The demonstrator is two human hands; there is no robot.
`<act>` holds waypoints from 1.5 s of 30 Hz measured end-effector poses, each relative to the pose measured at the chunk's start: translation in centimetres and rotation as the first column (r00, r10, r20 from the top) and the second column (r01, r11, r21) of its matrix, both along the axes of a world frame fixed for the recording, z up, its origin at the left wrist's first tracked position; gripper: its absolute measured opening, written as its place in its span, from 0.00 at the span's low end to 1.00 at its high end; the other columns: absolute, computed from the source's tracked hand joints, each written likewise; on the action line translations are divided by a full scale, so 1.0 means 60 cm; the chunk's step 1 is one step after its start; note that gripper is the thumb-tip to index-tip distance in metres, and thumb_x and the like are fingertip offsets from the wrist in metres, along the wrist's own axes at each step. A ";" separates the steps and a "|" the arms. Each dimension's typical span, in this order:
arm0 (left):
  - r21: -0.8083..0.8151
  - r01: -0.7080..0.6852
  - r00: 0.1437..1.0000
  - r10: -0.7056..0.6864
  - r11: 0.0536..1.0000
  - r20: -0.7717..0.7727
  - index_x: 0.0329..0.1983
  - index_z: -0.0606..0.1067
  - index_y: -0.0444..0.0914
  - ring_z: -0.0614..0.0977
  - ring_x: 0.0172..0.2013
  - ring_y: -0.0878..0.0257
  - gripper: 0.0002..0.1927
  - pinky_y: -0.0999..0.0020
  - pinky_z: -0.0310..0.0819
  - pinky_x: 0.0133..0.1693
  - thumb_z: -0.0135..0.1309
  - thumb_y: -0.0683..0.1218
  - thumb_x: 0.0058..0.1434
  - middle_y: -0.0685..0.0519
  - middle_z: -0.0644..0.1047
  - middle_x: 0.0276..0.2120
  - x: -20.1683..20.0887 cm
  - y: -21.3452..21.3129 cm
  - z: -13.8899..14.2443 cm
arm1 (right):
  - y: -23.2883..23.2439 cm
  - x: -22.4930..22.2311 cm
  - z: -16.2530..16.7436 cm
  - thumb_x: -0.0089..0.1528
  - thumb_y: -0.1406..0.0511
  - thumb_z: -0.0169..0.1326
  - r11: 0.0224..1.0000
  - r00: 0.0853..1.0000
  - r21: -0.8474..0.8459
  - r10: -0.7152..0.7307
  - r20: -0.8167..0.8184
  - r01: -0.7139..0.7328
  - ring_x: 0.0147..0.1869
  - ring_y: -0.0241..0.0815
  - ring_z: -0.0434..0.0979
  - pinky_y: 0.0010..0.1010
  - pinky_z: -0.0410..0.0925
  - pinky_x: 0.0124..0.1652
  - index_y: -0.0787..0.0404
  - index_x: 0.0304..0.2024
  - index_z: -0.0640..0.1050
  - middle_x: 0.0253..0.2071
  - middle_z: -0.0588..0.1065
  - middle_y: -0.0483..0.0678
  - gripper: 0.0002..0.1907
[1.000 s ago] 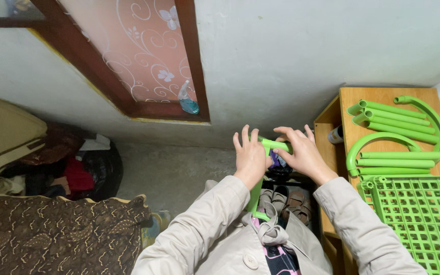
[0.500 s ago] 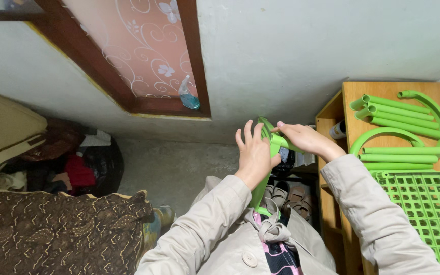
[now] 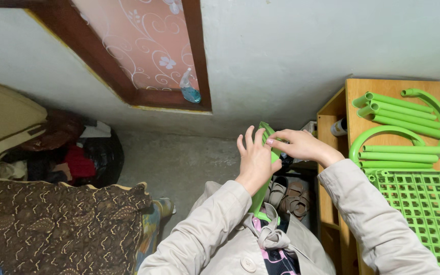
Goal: The person assembles a green plastic storage shelf by hand, fitting mesh shelf panels onto plastic support poles and pressing the joints together. They attach a panel to a vertical pole, add cross bars, and continue joining frame pieces while other panels and poles rest on a nearby wooden desk.
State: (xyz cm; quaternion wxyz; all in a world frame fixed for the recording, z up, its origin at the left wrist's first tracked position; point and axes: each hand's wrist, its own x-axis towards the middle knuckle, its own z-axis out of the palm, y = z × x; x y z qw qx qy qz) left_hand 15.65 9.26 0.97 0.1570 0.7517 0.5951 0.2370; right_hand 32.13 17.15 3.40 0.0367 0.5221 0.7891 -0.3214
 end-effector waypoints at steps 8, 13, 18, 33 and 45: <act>-0.052 -0.038 0.998 0.035 0.998 -0.059 0.56 0.76 0.34 0.53 0.70 0.42 0.35 0.35 0.41 0.66 0.66 0.56 0.47 0.42 0.64 0.64 -0.001 -0.044 -0.010 | -0.025 -0.006 -0.028 0.65 0.46 0.48 0.994 0.984 -0.103 0.011 -0.177 -0.030 0.60 0.52 0.77 0.38 0.67 0.58 0.58 0.55 0.79 0.56 0.77 0.54 0.28; -0.103 -0.069 0.994 0.059 0.992 -0.095 0.50 0.79 0.31 0.53 0.71 0.41 0.32 0.36 0.42 0.66 0.66 0.57 0.48 0.42 0.64 0.65 0.000 -0.073 -0.012 | -0.038 -0.017 -0.031 0.66 0.46 0.45 0.985 0.988 -0.172 0.005 -0.151 -0.032 0.55 0.51 0.79 0.38 0.69 0.55 0.59 0.54 0.80 0.52 0.79 0.54 0.28; -0.104 -0.096 0.992 0.086 0.990 -0.097 0.47 0.80 0.30 0.53 0.70 0.41 0.32 0.35 0.42 0.66 0.66 0.57 0.46 0.41 0.64 0.64 0.002 -0.101 -0.018 | -0.054 -0.027 -0.032 0.66 0.44 0.44 0.980 0.995 -0.190 0.035 -0.098 -0.053 0.58 0.51 0.79 0.37 0.68 0.56 0.55 0.57 0.79 0.54 0.79 0.53 0.30; 0.022 -0.001 0.999 0.002 1.000 -0.042 0.42 0.81 0.30 0.54 0.70 0.40 0.28 0.35 0.44 0.66 0.66 0.56 0.46 0.40 0.65 0.63 -0.043 -0.163 0.004 | -0.121 -0.054 0.020 0.67 0.52 0.44 0.978 0.992 -0.201 -0.076 -0.096 0.056 0.61 0.46 0.79 0.33 0.67 0.59 0.50 0.57 0.79 0.57 0.80 0.48 0.22; 0.108 0.093 0.996 -0.093 0.990 -0.002 0.37 0.81 0.29 0.56 0.70 0.39 0.24 0.34 0.44 0.66 0.65 0.53 0.46 0.39 0.67 0.63 -0.169 -0.295 0.009 | -0.259 -0.144 0.011 0.54 0.71 0.59 0.983 0.966 0.077 0.176 -0.190 -0.164 0.65 0.50 0.72 0.40 0.65 0.62 0.50 0.55 0.76 0.58 0.74 0.48 0.26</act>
